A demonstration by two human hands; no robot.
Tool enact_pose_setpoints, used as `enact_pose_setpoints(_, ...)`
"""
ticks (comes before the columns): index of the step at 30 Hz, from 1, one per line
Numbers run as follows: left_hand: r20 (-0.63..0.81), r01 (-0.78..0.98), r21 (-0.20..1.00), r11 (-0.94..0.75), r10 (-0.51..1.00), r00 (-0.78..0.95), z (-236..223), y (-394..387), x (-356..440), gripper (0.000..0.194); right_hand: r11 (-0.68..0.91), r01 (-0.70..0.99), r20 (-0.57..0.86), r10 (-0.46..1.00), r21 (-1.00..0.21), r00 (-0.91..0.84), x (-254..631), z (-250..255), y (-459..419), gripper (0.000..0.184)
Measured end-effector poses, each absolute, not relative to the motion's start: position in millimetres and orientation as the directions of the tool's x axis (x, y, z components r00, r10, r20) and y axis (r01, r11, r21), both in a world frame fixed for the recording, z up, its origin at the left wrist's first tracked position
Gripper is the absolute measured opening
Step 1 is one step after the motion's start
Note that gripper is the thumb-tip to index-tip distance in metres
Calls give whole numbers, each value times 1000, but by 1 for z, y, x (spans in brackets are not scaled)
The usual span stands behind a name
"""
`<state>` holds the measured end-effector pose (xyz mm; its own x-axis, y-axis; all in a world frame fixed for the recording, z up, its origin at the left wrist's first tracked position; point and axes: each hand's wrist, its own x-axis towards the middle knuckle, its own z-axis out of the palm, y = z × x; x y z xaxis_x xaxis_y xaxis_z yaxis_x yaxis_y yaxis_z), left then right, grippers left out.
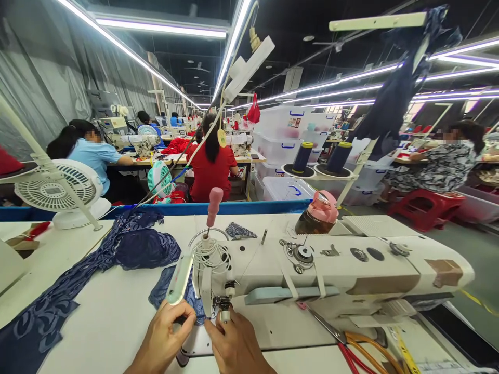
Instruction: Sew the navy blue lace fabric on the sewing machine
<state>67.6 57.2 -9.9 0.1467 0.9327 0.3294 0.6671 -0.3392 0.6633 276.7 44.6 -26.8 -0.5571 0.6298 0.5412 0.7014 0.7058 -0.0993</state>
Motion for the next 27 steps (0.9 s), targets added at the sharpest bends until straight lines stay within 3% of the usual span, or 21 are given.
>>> enact_pose_setpoints(4,260,713,636,-294,952,161,-12,68,78,21,724,685,612,581,-86,-536,275,-30,46,41)
enact_pose_setpoints(12,293,722,619,-310,944,153,-41,71,84,17,709,704,705,521,-44,-480,269,-47,54,33)
enact_pose_setpoints(27,300,774,550,-314,939,168,-65,68,80,13,689,719,664,582,-95,-469,272,-40,47,41)
